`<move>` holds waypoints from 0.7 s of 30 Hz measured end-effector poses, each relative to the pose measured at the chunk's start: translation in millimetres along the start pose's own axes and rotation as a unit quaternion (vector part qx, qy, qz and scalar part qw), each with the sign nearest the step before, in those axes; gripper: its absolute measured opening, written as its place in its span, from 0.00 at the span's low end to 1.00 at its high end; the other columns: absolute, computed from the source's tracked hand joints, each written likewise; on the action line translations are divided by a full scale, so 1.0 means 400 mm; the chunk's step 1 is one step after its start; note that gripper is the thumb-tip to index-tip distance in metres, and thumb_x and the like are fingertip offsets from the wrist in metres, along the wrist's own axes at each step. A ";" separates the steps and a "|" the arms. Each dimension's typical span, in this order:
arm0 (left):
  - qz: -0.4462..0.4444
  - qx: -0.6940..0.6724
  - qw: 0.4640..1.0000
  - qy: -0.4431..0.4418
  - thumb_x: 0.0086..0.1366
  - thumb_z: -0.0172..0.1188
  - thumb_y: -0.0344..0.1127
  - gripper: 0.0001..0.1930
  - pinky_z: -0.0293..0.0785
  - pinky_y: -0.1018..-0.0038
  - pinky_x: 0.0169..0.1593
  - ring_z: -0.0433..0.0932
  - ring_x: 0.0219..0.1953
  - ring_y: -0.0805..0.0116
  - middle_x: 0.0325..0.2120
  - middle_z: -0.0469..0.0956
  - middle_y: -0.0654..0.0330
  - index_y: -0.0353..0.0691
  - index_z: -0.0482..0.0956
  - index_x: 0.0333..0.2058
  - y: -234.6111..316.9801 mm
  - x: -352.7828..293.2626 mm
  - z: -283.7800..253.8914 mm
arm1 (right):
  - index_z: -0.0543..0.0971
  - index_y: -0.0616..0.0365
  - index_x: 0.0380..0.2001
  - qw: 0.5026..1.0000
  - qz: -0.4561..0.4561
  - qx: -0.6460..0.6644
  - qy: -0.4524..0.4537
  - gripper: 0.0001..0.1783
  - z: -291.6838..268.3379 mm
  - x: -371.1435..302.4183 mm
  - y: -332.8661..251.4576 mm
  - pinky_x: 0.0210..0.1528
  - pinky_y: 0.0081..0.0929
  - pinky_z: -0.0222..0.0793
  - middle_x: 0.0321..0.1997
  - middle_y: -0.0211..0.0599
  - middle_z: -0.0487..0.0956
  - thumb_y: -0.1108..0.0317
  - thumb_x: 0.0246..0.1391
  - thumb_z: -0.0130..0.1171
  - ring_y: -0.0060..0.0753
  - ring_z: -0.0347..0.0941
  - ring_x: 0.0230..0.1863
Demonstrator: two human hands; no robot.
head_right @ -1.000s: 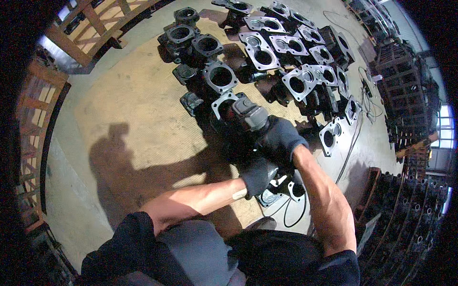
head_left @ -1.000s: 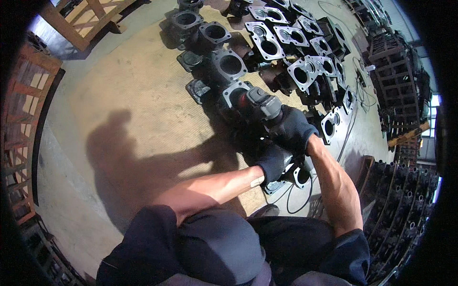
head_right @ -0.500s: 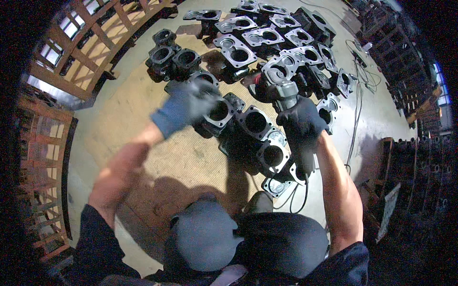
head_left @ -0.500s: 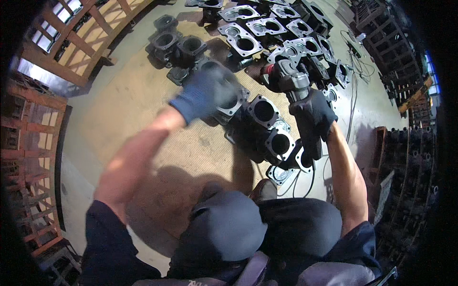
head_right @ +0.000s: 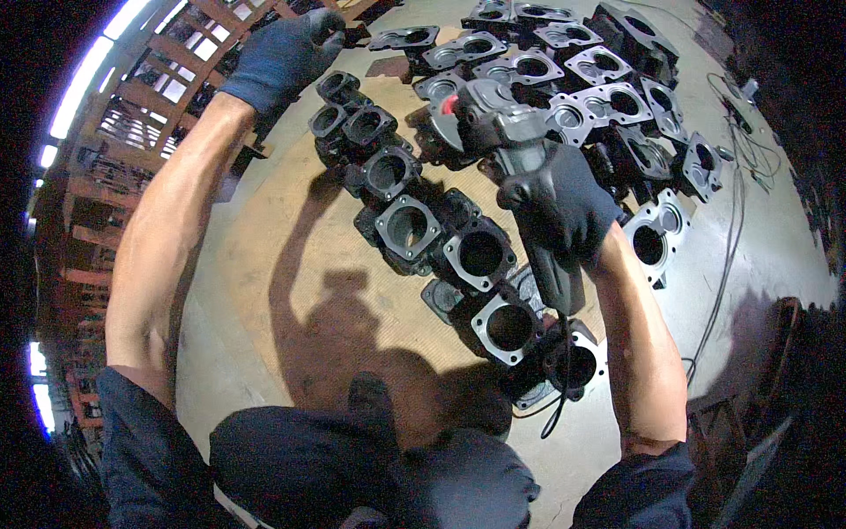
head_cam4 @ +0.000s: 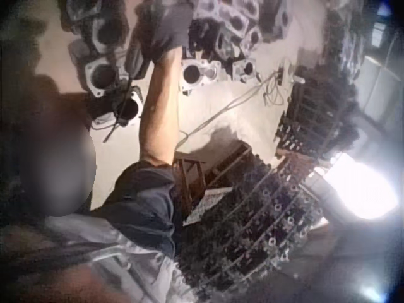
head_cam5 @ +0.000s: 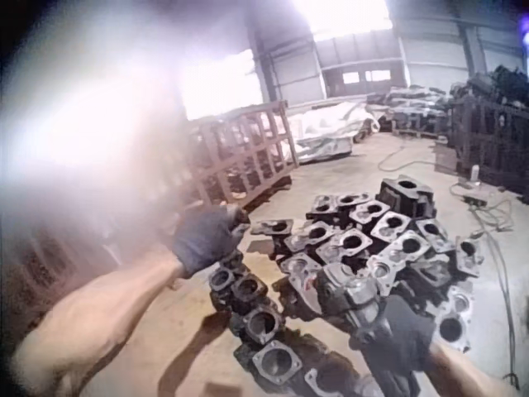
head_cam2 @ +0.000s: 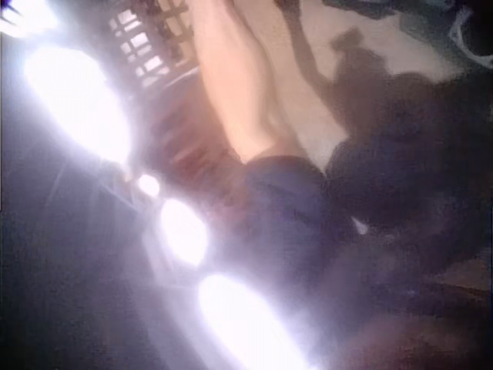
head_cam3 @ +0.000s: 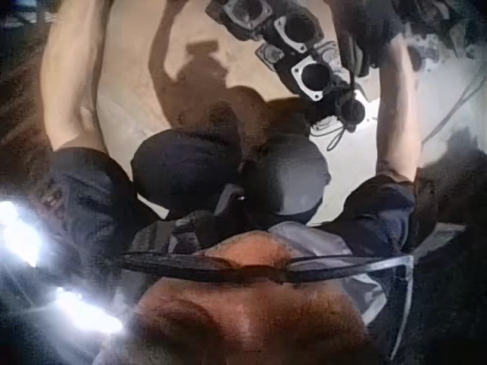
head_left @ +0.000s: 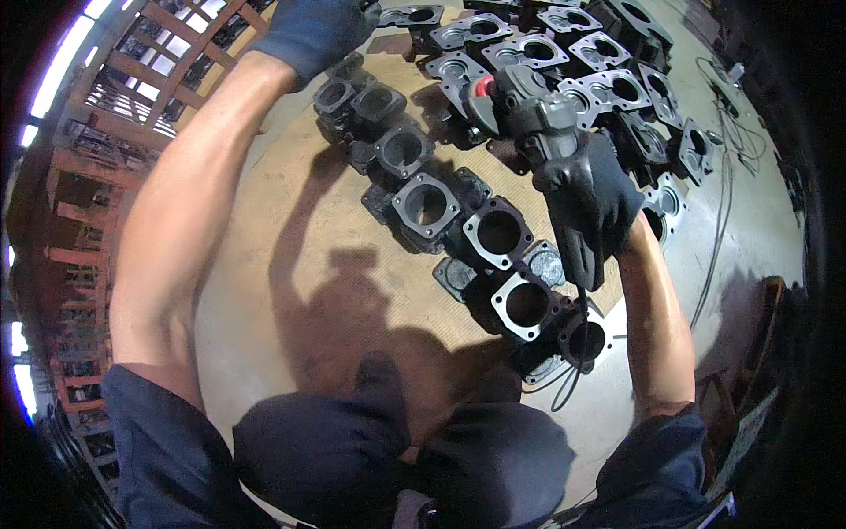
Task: The person uses a handheld angle grinder to smooth the edges of metal parts laid out on the floor. They work on several parts sequentially, repositioning them as needed, and then place the finished pieces aside.
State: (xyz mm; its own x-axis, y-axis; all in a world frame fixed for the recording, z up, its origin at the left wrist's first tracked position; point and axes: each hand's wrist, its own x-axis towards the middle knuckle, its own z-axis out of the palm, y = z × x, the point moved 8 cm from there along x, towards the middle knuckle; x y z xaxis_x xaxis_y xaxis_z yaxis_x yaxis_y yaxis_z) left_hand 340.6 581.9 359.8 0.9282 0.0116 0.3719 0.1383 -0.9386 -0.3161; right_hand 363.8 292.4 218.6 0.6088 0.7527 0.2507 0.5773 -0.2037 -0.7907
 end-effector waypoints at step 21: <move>-0.248 -0.867 0.424 -0.087 0.61 0.69 0.32 0.06 0.68 0.75 0.26 0.73 0.24 0.77 0.21 0.77 0.66 0.39 0.80 0.29 0.514 -0.295 0.287 | 0.79 0.54 0.26 0.937 -0.291 -0.158 -0.112 0.09 0.187 0.339 -0.082 0.31 0.32 0.73 0.26 0.33 0.77 0.73 0.39 0.68 0.39 0.76 0.27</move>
State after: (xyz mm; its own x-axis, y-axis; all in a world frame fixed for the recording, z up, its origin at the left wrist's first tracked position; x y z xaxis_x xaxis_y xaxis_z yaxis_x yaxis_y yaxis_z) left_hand 299.3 426.9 150.9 0.9657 0.2396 -0.0997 0.0092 0.3526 0.9357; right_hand 386.8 447.9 237.0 0.0326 0.8993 0.4360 0.9300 0.1325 -0.3428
